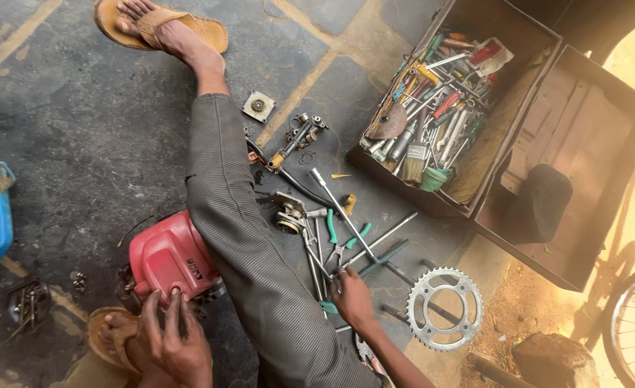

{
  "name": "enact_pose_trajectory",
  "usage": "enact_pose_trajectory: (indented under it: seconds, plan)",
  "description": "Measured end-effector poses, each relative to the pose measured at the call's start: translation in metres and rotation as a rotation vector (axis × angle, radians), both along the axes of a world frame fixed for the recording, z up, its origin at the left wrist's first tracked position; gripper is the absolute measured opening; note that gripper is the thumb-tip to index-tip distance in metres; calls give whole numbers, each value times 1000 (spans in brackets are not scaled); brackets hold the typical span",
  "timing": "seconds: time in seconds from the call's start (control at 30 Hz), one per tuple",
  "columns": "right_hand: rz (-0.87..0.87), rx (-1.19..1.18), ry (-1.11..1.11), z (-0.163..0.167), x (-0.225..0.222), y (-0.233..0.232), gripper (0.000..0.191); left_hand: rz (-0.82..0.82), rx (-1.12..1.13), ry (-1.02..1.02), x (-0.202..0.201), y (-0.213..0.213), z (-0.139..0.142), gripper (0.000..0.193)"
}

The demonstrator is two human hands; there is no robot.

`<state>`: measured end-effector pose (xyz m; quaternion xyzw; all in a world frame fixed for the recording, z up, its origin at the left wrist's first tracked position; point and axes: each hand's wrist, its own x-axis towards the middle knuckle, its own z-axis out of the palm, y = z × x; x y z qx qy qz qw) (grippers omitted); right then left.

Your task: The person assembles a small engine by hand, using a screwdriver to tighten bolts and a wrench to secure a red cover. The person handles the engine block, a red cover, and various tools while sitting on the floor.

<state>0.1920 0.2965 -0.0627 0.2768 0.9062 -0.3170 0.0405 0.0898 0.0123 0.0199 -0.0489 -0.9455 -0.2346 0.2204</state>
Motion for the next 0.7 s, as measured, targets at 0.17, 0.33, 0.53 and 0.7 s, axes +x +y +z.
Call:
enact_pose_trajectory:
  seconds: [0.17,0.33,0.53,0.7]
  plan:
    - [222,303,-30,4,-20,-19,30,0,-15,-24,0,1,7,21]
    - [163,301,9,3,-21,-16,24,4,185,-47,-8,0,9,21]
    - [25,315,58,11,-7,-15,25,69,428,-85,-11,-1,4,21]
    - [-169,62,17,36,-9,-2,43,92,442,-83,-11,-5,6,24]
